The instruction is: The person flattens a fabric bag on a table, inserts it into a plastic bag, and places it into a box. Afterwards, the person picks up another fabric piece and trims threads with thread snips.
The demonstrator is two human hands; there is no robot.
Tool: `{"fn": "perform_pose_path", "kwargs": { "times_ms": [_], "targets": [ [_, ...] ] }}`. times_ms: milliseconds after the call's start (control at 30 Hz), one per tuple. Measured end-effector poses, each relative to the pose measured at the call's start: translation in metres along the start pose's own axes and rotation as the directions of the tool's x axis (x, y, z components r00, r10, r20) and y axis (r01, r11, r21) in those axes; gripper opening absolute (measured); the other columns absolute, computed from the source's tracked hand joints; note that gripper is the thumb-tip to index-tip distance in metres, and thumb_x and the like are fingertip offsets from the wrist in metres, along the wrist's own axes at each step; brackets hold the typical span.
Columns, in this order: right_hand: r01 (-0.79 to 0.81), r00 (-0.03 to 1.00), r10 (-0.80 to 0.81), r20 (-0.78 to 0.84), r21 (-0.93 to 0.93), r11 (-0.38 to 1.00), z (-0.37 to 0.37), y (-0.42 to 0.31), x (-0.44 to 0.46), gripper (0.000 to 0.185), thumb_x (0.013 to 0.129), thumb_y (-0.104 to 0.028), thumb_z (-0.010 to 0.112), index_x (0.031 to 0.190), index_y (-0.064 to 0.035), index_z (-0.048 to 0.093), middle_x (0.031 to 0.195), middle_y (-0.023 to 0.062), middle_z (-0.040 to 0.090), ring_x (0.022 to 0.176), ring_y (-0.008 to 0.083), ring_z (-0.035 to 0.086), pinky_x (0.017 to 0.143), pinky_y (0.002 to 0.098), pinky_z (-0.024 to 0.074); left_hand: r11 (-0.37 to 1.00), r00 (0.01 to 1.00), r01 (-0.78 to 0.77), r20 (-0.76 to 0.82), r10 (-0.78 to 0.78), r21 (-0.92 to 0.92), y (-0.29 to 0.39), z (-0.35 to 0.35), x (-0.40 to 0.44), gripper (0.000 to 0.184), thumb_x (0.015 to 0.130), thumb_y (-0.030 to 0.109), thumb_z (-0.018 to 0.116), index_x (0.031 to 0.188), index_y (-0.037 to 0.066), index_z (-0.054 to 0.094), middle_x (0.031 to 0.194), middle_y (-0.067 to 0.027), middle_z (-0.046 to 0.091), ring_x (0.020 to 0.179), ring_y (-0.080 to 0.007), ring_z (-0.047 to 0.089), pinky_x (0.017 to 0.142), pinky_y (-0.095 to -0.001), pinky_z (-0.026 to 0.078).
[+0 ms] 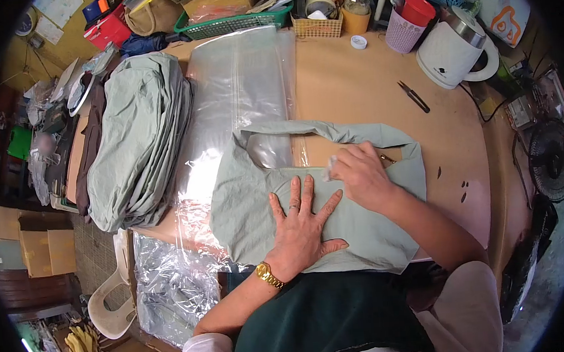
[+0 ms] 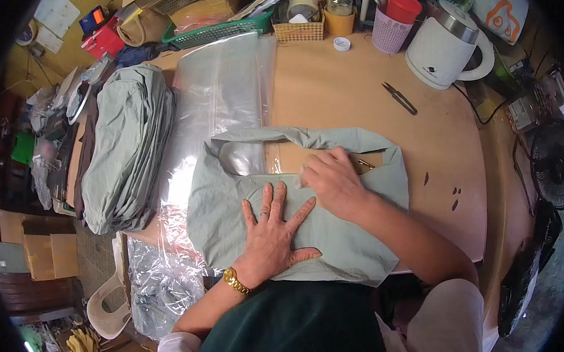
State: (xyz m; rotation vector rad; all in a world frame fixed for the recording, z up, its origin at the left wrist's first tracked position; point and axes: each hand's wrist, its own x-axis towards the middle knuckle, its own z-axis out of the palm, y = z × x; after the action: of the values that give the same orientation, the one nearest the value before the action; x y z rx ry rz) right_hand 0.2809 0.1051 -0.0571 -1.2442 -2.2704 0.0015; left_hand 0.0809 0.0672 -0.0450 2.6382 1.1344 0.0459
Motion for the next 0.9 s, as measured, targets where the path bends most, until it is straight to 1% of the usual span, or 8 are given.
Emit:
{"fn": "perform_pose_path", "kwargs": {
  "times_ms": [200, 367, 467, 533, 633, 733, 833, 900],
  "targets": [
    [0.025, 1.0, -0.025, 0.018, -0.009, 1.0, 0.01, -0.004, 0.011, 0.007, 0.07, -0.006, 0.06, 0.076, -0.0088, 0.058, 0.084, 0.005, 0.053, 0.093, 0.0226, 0.054, 0.08, 0.0382, 0.0374, 0.999, 0.999, 0.006, 0.036, -0.007, 0.039, 0.002, 0.002, 0.001, 0.095, 0.07, 0.077, 0.056, 0.149, 0.03, 0.033, 0.152, -0.028, 0.021, 0.143, -0.0476, 0.013, 0.101, -0.0765, 0.014],
    [-0.14, 0.989, 0.137, -0.053, -0.064, 0.988, -0.006, -0.007, -0.008, 0.01, 0.071, -0.004, 0.06, 0.08, -0.0095, 0.061, 0.09, 0.0058, 0.057, 0.097, 0.025, 0.055, 0.082, 0.038, 0.0379, 0.999, 0.999, 0.01, -0.036, -0.011, -0.032, 0.002, -0.001, 0.0, 0.096, 0.069, 0.076, 0.058, 0.149, 0.028, 0.034, 0.152, -0.0269, 0.021, 0.144, -0.0458, 0.012, 0.1, -0.0778, 0.013],
    [-0.257, 0.966, 0.257, 0.005, -0.053, 0.965, -0.012, -0.005, -0.028, 0.008, 0.074, -0.004, 0.061, 0.081, -0.0083, 0.062, 0.093, 0.0077, 0.057, 0.099, 0.0269, 0.054, 0.083, 0.0393, 0.039, 1.0, 1.0, -0.01, -0.019, 0.01, -0.003, -0.001, -0.019, 0.01, 0.082, 0.077, 0.058, 0.066, 0.145, 0.019, 0.04, 0.144, -0.0268, 0.033, 0.138, -0.0448, 0.028, 0.102, -0.0679, 0.028],
    [-0.304, 0.953, 0.304, -0.016, -0.026, 0.952, -0.007, -0.004, -0.036, 0.007, 0.075, -0.003, 0.061, 0.081, -0.0072, 0.062, 0.094, 0.0081, 0.057, 0.099, 0.0272, 0.054, 0.083, 0.0405, 0.0397, 0.931, 0.981, 0.066, -0.147, -0.126, -0.36, -0.013, -0.029, 0.032, 0.062, 0.083, 0.028, 0.069, 0.138, 0.009, 0.045, 0.127, -0.0251, 0.045, 0.116, -0.0435, 0.05, 0.093, -0.0517, 0.046],
    [-0.308, 0.943, 0.314, -0.108, 0.069, 0.949, 0.0, -0.002, -0.04, 0.008, 0.075, 0.001, 0.062, 0.081, -0.0039, 0.062, 0.094, 0.0087, 0.057, 0.096, 0.0283, 0.054, 0.082, 0.0409, 0.0418, 0.928, 0.98, 0.045, -0.162, -0.113, -0.369, -0.026, -0.022, 0.058, 0.048, 0.082, 0.005, 0.064, 0.128, 0.002, 0.049, 0.113, -0.0224, 0.05, 0.092, -0.0413, 0.059, 0.08, -0.0423, 0.052],
    [-0.308, 0.926, 0.341, -0.163, 0.196, 0.931, 0.0, 0.005, -0.04, 0.008, 0.076, 0.004, 0.063, 0.081, -0.0018, 0.062, 0.091, 0.0084, 0.059, 0.09, 0.0273, 0.057, 0.076, 0.0381, 0.0454, 0.938, 0.978, 0.046, -0.177, -0.113, -0.343, -0.024, -0.024, 0.055, 0.041, 0.082, 0.004, 0.064, 0.121, -0.001, 0.054, 0.111, -0.0217, 0.051, 0.091, -0.0413, 0.06, 0.078, -0.044, 0.052],
    [-0.405, 0.833, 0.536, -0.136, 0.51, 0.759, -0.003, 0.01, -0.042, 0.007, 0.078, 0.004, 0.064, 0.083, -0.0014, 0.063, 0.086, 0.0099, 0.061, 0.083, 0.0261, 0.06, 0.07, 0.0356, 0.0474, 0.925, 0.979, -0.035, -0.199, -0.044, -0.378, -0.016, -0.023, 0.024, 0.041, 0.082, 0.005, 0.063, 0.121, -0.003, 0.055, 0.111, -0.0222, 0.052, 0.097, -0.0397, 0.059, 0.083, -0.043, 0.052],
    [-0.67, 0.66, 0.704, 0.261, 0.628, 0.396, -0.011, 0.016, -0.036, 0.004, 0.082, 0.0, 0.064, 0.084, -0.0023, 0.065, 0.084, 0.0116, 0.062, 0.079, 0.025, 0.062, 0.065, 0.0347, 0.0478, 0.915, 0.979, -0.063, -0.203, -0.021, -0.399, -0.013, -0.009, 0.007, 0.042, 0.083, 0.005, 0.062, 0.123, -0.004, 0.054, 0.113, -0.0224, 0.052, 0.102, -0.0381, 0.058, 0.088, -0.0421, 0.051]
  ]
}}
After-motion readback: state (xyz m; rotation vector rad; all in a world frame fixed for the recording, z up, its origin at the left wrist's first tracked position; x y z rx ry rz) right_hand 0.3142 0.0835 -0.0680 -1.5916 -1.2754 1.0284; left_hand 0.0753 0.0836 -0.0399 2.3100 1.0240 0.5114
